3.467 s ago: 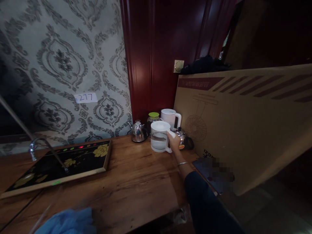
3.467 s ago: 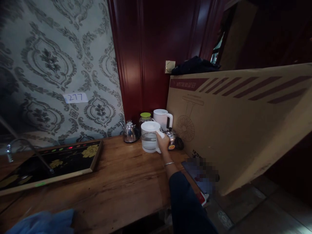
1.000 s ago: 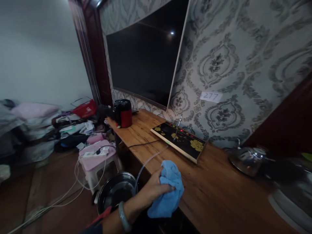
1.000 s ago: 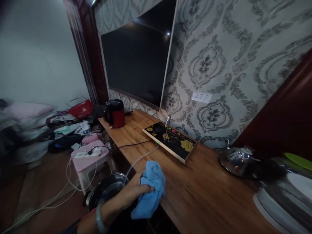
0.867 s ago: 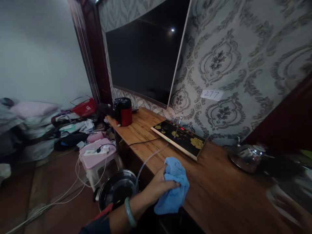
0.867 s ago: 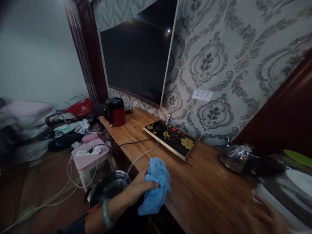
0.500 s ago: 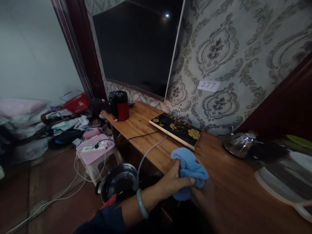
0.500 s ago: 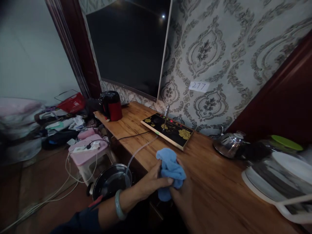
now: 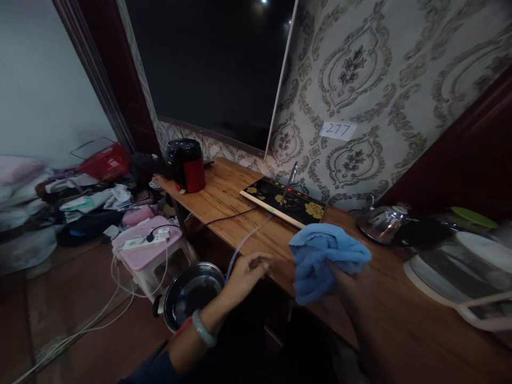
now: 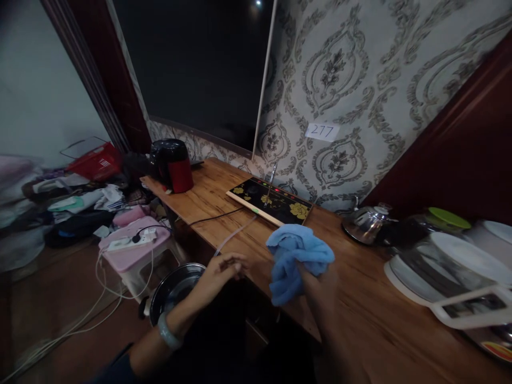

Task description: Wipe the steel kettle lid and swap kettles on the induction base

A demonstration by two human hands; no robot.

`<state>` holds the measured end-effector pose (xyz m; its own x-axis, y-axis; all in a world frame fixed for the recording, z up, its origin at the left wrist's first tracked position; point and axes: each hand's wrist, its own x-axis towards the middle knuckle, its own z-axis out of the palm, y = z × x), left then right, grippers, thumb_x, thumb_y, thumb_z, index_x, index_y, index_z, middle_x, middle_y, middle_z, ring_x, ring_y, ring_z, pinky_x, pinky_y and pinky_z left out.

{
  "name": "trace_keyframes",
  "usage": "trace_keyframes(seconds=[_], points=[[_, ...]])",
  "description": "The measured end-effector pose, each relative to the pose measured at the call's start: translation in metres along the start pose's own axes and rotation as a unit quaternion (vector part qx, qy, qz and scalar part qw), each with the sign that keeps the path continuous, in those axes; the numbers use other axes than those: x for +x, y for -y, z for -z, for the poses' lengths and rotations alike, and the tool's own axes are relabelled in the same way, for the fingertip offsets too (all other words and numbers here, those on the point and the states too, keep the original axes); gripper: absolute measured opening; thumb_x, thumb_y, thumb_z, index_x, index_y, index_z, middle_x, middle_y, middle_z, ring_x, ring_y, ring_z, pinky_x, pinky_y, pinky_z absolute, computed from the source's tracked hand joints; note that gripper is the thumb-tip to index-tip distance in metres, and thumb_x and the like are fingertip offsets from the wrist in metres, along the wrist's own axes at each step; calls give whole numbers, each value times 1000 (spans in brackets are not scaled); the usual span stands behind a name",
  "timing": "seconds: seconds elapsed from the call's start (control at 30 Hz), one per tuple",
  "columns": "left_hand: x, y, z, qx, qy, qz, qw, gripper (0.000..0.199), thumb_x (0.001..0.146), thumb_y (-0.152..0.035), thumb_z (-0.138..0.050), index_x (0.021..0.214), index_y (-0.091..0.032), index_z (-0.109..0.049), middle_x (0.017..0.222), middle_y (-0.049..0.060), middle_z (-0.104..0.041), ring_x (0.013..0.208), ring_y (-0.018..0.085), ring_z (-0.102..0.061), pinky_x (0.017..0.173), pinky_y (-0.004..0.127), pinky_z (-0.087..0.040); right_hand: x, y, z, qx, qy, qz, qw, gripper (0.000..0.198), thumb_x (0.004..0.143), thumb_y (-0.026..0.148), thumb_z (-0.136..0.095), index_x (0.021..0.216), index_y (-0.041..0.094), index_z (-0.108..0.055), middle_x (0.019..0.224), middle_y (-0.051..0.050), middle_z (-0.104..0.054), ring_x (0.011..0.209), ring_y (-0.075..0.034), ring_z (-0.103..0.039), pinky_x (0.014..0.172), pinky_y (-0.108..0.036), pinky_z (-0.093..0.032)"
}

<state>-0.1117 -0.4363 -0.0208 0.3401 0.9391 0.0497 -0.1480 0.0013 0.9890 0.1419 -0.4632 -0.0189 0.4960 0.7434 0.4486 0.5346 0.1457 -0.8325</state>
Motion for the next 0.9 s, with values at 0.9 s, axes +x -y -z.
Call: trace_keyframes(seconds=[0.9], points=[[28,40,98,95,-188,4,977,34,73,-46,-72,93,-19,-76,100,12,-80,95,29,-74,84,39,-58,58,28,-178,-328,420,139,835,54,82,29,-66,132,14,-56,137,-14,-61,111,-30,-62,97,-40,-45]])
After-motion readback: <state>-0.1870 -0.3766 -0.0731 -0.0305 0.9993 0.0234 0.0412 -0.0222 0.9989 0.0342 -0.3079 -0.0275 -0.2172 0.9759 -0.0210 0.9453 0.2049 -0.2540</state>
